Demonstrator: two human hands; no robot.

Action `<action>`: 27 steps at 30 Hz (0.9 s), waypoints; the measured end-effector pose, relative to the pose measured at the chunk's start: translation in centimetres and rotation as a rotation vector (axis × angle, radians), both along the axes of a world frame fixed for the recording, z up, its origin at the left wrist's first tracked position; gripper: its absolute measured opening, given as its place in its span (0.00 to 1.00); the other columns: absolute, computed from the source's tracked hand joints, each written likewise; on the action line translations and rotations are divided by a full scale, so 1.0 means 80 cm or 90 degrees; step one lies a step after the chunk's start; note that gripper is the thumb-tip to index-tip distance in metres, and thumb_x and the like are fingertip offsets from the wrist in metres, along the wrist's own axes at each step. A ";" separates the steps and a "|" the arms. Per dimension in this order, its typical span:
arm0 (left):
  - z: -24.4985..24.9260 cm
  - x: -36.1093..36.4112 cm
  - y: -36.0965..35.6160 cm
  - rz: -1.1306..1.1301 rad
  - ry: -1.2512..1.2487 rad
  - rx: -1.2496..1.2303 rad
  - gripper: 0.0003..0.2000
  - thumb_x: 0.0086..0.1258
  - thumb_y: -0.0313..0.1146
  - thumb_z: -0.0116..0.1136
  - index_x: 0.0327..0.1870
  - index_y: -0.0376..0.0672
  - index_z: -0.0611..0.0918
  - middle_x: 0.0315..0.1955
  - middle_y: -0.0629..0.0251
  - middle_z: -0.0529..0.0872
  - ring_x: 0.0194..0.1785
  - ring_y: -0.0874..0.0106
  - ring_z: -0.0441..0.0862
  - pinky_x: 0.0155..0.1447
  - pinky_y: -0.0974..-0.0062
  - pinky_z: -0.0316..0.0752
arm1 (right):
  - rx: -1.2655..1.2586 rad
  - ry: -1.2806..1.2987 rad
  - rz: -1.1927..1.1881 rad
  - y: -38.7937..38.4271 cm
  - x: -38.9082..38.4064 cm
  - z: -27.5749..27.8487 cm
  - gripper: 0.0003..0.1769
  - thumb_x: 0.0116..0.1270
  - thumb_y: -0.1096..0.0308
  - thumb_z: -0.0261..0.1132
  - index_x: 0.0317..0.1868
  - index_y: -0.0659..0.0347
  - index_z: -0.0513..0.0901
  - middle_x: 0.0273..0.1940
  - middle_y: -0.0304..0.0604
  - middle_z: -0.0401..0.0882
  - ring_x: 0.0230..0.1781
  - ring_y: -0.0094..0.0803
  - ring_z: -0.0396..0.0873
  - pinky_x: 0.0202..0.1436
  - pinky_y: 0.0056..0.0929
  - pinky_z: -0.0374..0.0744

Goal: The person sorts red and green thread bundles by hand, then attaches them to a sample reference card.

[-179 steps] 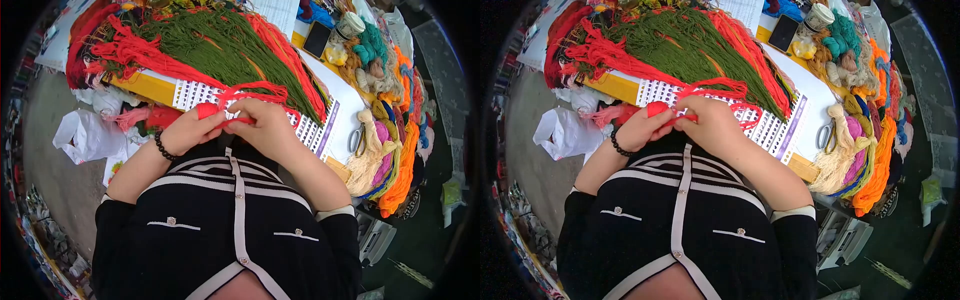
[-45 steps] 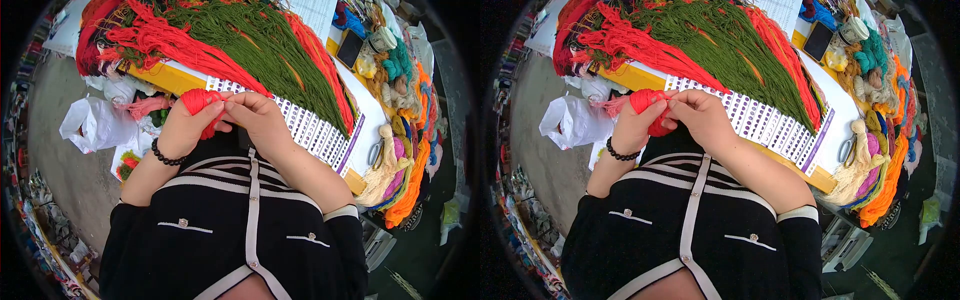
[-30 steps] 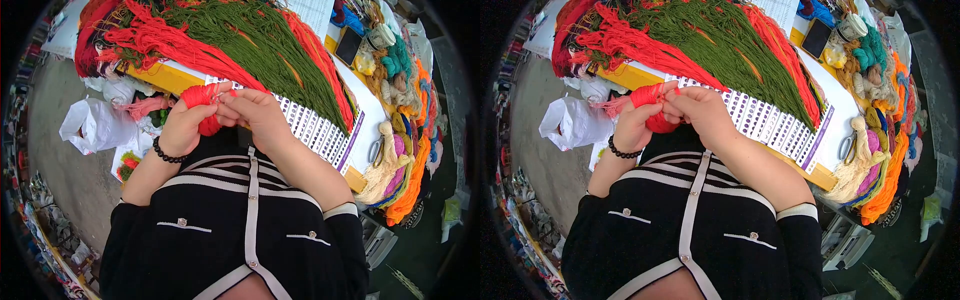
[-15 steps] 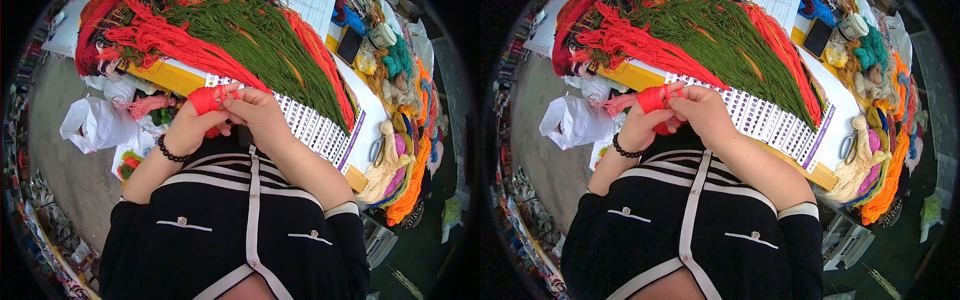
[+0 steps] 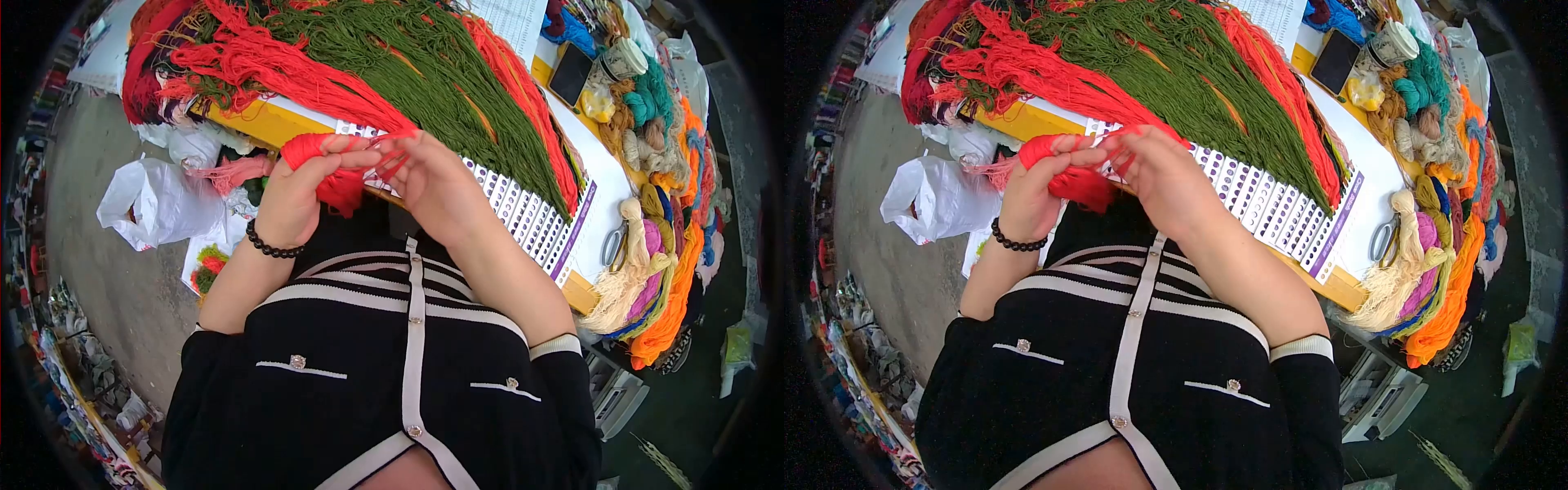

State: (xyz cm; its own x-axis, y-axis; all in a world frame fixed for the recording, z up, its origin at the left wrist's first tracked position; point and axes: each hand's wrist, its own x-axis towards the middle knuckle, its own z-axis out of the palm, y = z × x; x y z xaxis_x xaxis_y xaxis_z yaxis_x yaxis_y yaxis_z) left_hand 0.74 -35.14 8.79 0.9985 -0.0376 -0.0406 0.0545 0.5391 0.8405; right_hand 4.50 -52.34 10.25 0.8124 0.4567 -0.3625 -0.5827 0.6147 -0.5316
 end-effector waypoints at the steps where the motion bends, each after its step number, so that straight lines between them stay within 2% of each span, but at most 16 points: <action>1: 0.004 0.000 0.004 -0.012 0.034 -0.016 0.15 0.65 0.22 0.46 0.52 0.33 0.75 0.47 0.51 0.81 0.47 0.65 0.81 0.58 0.67 0.70 | 0.061 0.042 -0.008 -0.006 0.003 0.002 0.07 0.67 0.66 0.56 0.37 0.61 0.76 0.30 0.37 0.78 0.36 0.25 0.76 0.44 0.24 0.71; 2: 0.003 -0.001 0.007 -0.011 0.034 -0.015 0.15 0.65 0.22 0.46 0.52 0.33 0.75 0.47 0.51 0.81 0.47 0.65 0.81 0.58 0.67 0.70 | 0.062 0.042 -0.007 -0.013 0.006 -0.004 0.07 0.67 0.66 0.56 0.37 0.61 0.76 0.30 0.37 0.78 0.36 0.25 0.76 0.44 0.24 0.71; 4: 0.000 0.001 0.011 -0.142 0.055 -0.024 0.17 0.65 0.22 0.45 0.56 0.32 0.73 0.43 0.53 0.82 0.44 0.68 0.81 0.57 0.71 0.70 | 0.141 0.005 0.082 -0.021 0.009 -0.018 0.06 0.65 0.67 0.58 0.36 0.61 0.77 0.27 0.35 0.77 0.30 0.22 0.73 0.38 0.22 0.70; 5: 0.003 0.001 0.008 -0.144 0.055 -0.023 0.17 0.65 0.22 0.45 0.56 0.32 0.73 0.43 0.53 0.82 0.44 0.68 0.81 0.57 0.71 0.70 | 0.141 0.004 0.080 -0.021 0.008 -0.021 0.06 0.65 0.67 0.58 0.36 0.61 0.77 0.27 0.35 0.77 0.30 0.22 0.73 0.38 0.22 0.70; 7: 0.013 -0.001 -0.006 -0.163 0.038 -0.004 0.19 0.68 0.22 0.44 0.60 0.35 0.70 0.40 0.55 0.83 0.41 0.70 0.82 0.49 0.76 0.74 | -0.146 -0.101 0.110 -0.011 0.001 -0.014 0.06 0.64 0.68 0.60 0.32 0.62 0.78 0.23 0.35 0.75 0.23 0.20 0.69 0.30 0.20 0.66; 11: 0.011 -0.004 -0.022 -0.146 0.035 0.100 0.20 0.69 0.23 0.43 0.63 0.36 0.67 0.38 0.59 0.82 0.39 0.75 0.80 0.47 0.79 0.74 | -0.120 -0.118 0.109 0.006 -0.008 -0.006 0.08 0.63 0.69 0.62 0.29 0.64 0.79 0.21 0.36 0.74 0.19 0.21 0.68 0.25 0.18 0.64; 13: 0.005 -0.006 -0.029 -0.081 0.045 0.179 0.20 0.70 0.24 0.43 0.63 0.38 0.67 0.36 0.62 0.81 0.38 0.78 0.79 0.45 0.81 0.73 | -0.213 -0.159 0.130 0.007 -0.009 -0.004 0.07 0.63 0.70 0.62 0.28 0.65 0.79 0.21 0.39 0.75 0.17 0.23 0.69 0.23 0.20 0.66; 14: 0.002 -0.006 -0.028 -0.081 0.046 0.180 0.20 0.70 0.24 0.43 0.63 0.38 0.67 0.36 0.62 0.81 0.38 0.78 0.79 0.45 0.81 0.73 | -0.212 -0.158 0.130 0.007 -0.009 -0.005 0.07 0.63 0.70 0.62 0.28 0.65 0.79 0.21 0.39 0.75 0.17 0.23 0.69 0.23 0.20 0.66; 16: -0.004 -0.006 -0.026 -0.109 0.040 0.279 0.20 0.69 0.24 0.44 0.63 0.39 0.68 0.33 0.64 0.82 0.35 0.78 0.79 0.41 0.83 0.73 | -0.234 -0.149 0.128 0.008 -0.009 -0.010 0.07 0.63 0.71 0.62 0.28 0.65 0.79 0.21 0.40 0.75 0.16 0.24 0.70 0.22 0.20 0.67; 22: 0.006 -0.003 -0.025 -0.184 0.084 0.275 0.18 0.68 0.24 0.45 0.59 0.39 0.71 0.28 0.66 0.82 0.29 0.79 0.80 0.33 0.85 0.69 | -0.201 -0.147 0.134 0.005 -0.007 -0.019 0.06 0.63 0.71 0.61 0.29 0.65 0.79 0.21 0.40 0.76 0.16 0.24 0.70 0.21 0.21 0.67; 26: 0.008 -0.001 -0.018 -0.185 0.083 0.251 0.17 0.68 0.25 0.45 0.58 0.39 0.71 0.28 0.65 0.83 0.30 0.78 0.80 0.33 0.85 0.70 | -0.179 -0.160 0.112 0.005 -0.007 -0.013 0.07 0.64 0.71 0.61 0.30 0.66 0.79 0.20 0.39 0.74 0.17 0.24 0.70 0.22 0.21 0.67; 27: 0.014 0.000 -0.016 -0.188 0.109 0.187 0.17 0.68 0.25 0.45 0.58 0.39 0.71 0.28 0.65 0.83 0.31 0.78 0.80 0.33 0.86 0.70 | -0.154 -0.157 0.120 0.005 -0.007 -0.007 0.07 0.64 0.71 0.61 0.29 0.66 0.79 0.19 0.38 0.73 0.17 0.24 0.70 0.22 0.21 0.67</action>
State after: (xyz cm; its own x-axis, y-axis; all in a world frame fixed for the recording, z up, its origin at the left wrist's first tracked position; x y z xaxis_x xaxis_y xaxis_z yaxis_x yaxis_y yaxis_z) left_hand 0.70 -36.40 9.89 0.9248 -0.2817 -0.2559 0.3216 0.2190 0.9212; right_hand 3.91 -51.98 9.72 0.7990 0.5307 -0.2828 -0.5100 0.3488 -0.7863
